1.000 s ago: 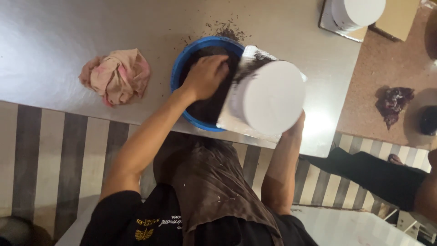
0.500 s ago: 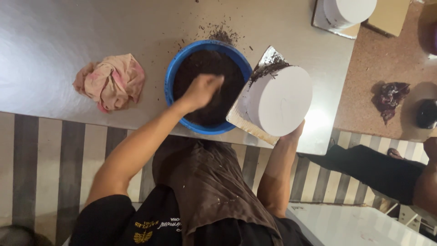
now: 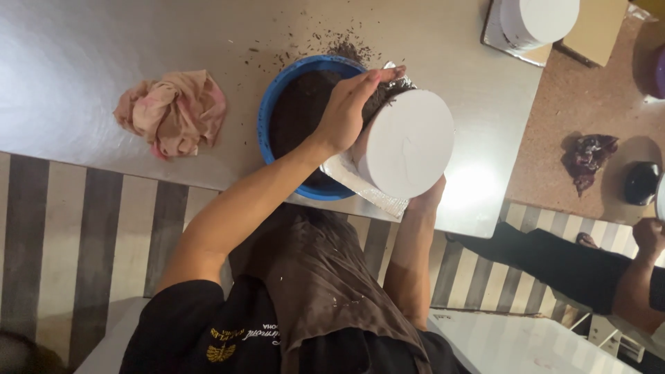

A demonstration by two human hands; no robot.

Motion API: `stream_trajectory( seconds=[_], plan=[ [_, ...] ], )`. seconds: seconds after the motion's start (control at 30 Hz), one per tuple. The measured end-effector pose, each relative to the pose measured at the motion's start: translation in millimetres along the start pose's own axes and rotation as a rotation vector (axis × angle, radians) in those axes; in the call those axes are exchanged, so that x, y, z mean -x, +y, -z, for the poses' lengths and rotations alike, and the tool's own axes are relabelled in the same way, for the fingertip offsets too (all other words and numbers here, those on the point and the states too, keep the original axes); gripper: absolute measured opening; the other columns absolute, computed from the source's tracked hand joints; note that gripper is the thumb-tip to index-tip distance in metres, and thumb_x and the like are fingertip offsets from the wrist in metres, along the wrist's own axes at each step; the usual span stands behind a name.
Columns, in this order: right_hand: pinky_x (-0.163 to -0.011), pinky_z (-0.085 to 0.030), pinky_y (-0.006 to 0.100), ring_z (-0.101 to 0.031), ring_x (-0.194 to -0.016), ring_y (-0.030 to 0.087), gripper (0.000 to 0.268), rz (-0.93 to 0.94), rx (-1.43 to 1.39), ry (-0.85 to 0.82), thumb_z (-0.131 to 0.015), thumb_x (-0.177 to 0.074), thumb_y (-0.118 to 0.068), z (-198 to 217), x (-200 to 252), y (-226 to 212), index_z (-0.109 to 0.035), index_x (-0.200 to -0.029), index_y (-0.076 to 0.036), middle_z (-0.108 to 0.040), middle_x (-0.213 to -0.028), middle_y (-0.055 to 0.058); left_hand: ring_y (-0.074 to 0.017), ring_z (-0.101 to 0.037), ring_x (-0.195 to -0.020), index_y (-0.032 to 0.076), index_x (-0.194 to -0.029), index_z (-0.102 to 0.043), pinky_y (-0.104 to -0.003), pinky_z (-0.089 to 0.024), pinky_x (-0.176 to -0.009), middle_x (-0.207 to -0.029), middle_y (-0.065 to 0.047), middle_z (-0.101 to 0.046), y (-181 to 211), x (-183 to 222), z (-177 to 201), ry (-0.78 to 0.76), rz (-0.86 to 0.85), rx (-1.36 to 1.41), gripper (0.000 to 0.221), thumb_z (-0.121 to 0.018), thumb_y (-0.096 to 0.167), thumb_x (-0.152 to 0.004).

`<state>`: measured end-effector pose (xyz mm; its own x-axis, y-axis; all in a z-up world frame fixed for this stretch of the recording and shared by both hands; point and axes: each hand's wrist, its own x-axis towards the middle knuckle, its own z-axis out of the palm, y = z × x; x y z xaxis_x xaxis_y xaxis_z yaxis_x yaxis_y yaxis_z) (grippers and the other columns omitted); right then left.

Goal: The person repeatedly scoops chocolate crumbs from a blue bowl and presses them onto the sides of white cylindrical cakes held on square boards. After coating each cake, the person places it on a nearby counter and repeats the process with additional cakes.

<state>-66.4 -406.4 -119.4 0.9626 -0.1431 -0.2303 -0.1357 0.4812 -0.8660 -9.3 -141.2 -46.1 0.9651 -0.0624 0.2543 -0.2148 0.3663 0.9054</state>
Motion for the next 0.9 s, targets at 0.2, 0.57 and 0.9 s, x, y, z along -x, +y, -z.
stream_trajectory(
  seconds=[0.2,0.57,0.9],
  plan=[
    [-0.106,-0.056,0.042,-0.064,-0.127,0.032,0.052,0.050,-0.013,0.040,-0.047,-0.103,-0.018,-9.8,1.9,3.2,-0.045,-0.148,0.009,-0.060,-0.142,0.022,-0.0350,-0.026,-0.164,-0.003,-0.165,-0.026,-0.043,-0.024,-0.137,-0.174,-0.022,-0.026,31.3,34.7,-20.5,0.044,-0.132,-0.226,0.078,-0.023,0.057,-0.115],
    [-0.116,-0.050,0.047,-0.054,-0.140,0.034,0.063,0.082,-0.173,-0.155,-0.033,-0.108,-0.044,-78.2,-4.1,-19.3,-0.035,-0.156,-0.003,-0.050,-0.155,0.017,-0.0318,-0.027,-0.158,0.003,-0.163,-0.027,-0.042,-0.026,-0.133,-0.168,-0.015,-0.023,10.9,59.1,-1.6,0.349,-0.330,-0.457,0.058,-0.038,0.034,-0.115],
    [-0.108,-0.057,0.051,-0.062,-0.131,0.036,0.067,0.174,-0.015,-0.232,-0.039,-0.109,-0.052,-63.9,-60.3,-40.1,-0.043,-0.151,0.001,-0.058,-0.145,0.018,-0.0483,-0.036,-0.149,0.004,-0.154,-0.042,-0.052,-0.036,-0.125,-0.163,-0.029,-0.028,-2.0,83.4,26.3,0.344,-0.188,-0.913,0.068,-0.058,-0.011,-0.090]
  ],
)
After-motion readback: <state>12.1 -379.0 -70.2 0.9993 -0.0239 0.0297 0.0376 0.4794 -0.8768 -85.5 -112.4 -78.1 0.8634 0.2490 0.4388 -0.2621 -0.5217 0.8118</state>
